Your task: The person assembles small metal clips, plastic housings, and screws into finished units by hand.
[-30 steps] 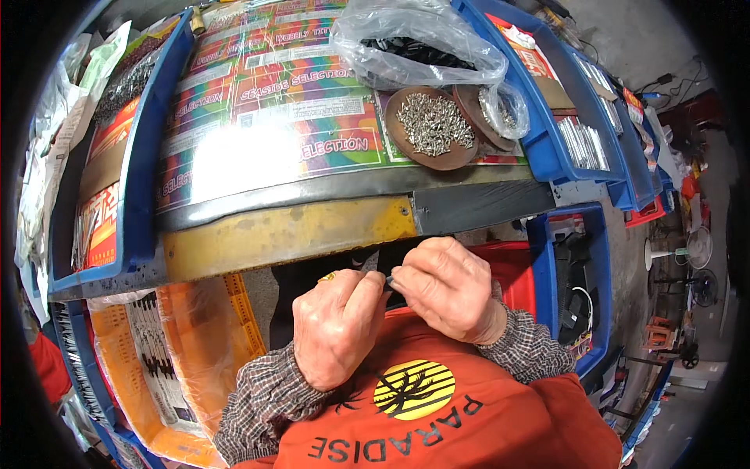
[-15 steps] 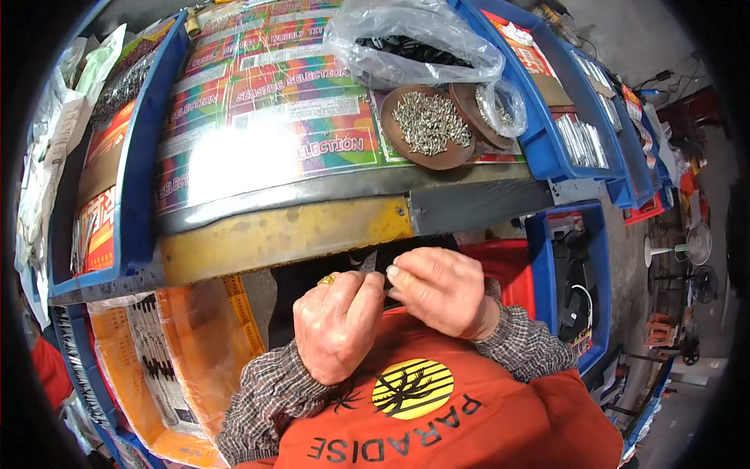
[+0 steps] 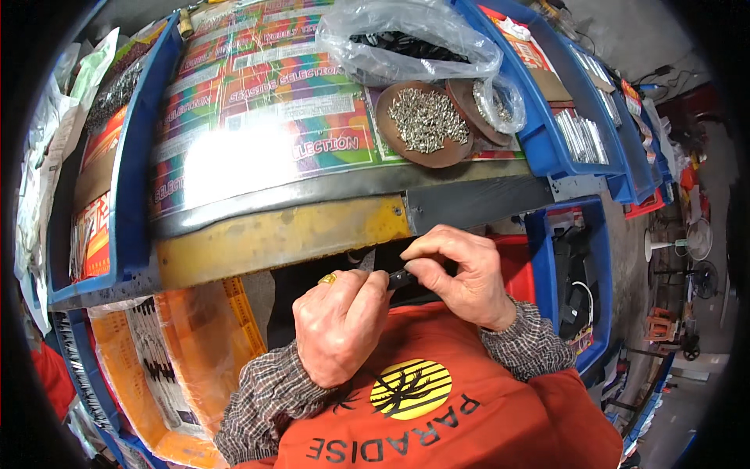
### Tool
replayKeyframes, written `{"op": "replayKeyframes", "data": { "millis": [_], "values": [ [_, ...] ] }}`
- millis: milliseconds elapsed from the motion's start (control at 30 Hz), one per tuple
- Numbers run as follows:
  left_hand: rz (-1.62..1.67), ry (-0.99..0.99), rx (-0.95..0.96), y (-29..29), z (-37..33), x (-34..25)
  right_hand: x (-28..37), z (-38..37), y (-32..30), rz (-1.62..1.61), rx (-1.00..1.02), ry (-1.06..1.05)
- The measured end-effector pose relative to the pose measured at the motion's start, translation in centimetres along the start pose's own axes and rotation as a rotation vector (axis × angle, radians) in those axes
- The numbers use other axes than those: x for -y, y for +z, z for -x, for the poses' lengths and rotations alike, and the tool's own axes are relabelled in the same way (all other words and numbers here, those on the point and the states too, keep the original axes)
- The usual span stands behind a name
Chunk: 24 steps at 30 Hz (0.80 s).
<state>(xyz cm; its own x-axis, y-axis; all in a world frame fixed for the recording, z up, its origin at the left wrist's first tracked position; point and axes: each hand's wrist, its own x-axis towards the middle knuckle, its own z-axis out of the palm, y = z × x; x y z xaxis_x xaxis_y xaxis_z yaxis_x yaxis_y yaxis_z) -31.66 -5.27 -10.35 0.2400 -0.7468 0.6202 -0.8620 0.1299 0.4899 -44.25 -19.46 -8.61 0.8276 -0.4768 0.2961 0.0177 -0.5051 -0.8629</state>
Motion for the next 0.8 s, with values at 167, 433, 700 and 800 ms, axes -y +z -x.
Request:
{"op": "replayKeyframes", "data": {
  "millis": [167, 433, 700, 800],
  "values": [
    [0.003, -0.099, 0.036, -0.6, -0.2, 0.0, -0.1, -2.3, -2.2, 0.332, -0.175, -0.146],
    [-0.003, -0.139, 0.035, -1.1, -0.4, 0.9, -2.3, -5.1, -3.0, 0.772, -0.275, -0.251],
    [0.005, -0.165, 0.051, -1.0, -0.3, 1.2, -2.3, -5.5, -2.1, 0.834, -0.247, -0.152],
    [0.008, -0.166, 0.046, -1.0, -0.3, 1.2, -2.2, -5.5, -2.1, 0.860, -0.246, -0.152]
  ]
}}
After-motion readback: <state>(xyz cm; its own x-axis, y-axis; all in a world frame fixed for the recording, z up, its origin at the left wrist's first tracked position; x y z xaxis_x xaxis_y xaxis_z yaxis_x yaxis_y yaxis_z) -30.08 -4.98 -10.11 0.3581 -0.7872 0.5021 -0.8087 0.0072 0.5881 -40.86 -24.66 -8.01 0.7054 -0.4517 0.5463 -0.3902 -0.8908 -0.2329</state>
